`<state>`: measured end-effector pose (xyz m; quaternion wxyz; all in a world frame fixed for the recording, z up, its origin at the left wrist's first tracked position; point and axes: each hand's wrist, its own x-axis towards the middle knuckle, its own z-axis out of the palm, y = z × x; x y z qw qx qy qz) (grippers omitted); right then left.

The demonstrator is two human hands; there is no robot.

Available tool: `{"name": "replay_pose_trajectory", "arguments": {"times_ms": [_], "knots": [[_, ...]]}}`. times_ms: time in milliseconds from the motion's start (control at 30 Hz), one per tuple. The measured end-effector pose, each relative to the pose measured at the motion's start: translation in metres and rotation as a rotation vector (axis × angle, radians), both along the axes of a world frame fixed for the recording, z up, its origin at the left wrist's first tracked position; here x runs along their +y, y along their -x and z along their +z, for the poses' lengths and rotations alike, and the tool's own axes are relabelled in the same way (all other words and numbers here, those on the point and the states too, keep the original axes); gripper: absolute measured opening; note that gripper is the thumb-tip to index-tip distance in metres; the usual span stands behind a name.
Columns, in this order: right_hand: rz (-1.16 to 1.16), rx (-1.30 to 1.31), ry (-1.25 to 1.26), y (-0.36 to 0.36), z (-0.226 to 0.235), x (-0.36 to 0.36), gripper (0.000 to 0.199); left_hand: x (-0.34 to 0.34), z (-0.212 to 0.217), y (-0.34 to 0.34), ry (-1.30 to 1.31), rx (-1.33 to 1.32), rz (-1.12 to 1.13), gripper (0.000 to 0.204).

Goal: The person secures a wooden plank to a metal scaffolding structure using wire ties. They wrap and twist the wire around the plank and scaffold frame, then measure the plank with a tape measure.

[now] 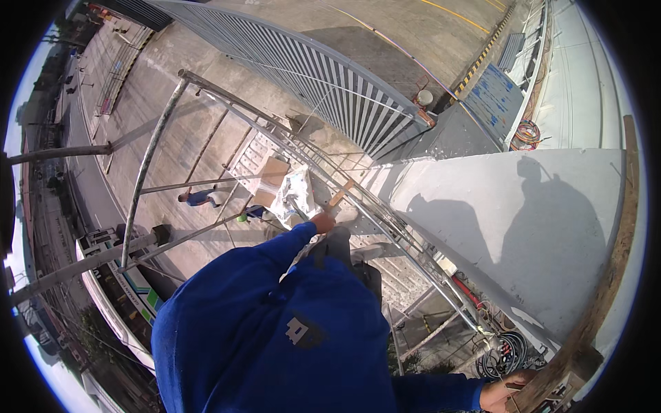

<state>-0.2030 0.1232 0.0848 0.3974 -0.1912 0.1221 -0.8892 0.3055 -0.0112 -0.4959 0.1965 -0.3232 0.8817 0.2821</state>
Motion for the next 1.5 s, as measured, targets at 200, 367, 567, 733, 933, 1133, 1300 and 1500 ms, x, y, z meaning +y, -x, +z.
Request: {"name": "replay_pose_trajectory", "arguments": {"times_ms": [200, 367, 567, 733, 933, 1133, 1300, 1500], "knots": [[0.196, -0.088, 0.187, -0.013, 0.003, -0.043, 0.043, 0.046, 0.058, -0.015, -0.252, -0.096, 0.436, 0.016], [0.415, -0.354, 0.420, -0.030, -0.004, -0.069, 0.045, 0.101, 0.022, -0.034, -0.026, -0.145, 0.423, 0.020], [0.662, -0.589, 0.574, -0.038, 0.001, -0.087, 0.047, 0.148, 0.060, 0.015, -0.193, 0.063, 0.881, 0.026], [0.643, -0.364, 0.450, -0.039, -0.005, -0.106, 0.047, 0.205, 0.066, 0.050, -0.317, 0.245, 1.423, 0.032], [0.641, -0.253, 0.394, -0.033, -0.006, -0.108, 0.047, 0.227, 0.083, 0.065, -0.483, 0.268, 1.703, 0.029], [0.664, -0.208, 0.363, -0.035, -0.004, -0.116, 0.048, 0.257, 0.099, 0.070, -0.645, 0.205, 1.766, 0.034], [0.681, -0.187, 0.345, -0.039, -0.002, -0.122, 0.048, 0.261, 0.104, 0.085, -0.647, 0.278, 1.846, 0.030], [0.688, -0.174, 0.329, -0.050, 0.003, -0.126, 0.048, 0.247, 0.087, 0.078, -0.572, 0.328, 1.828, 0.035]]}}
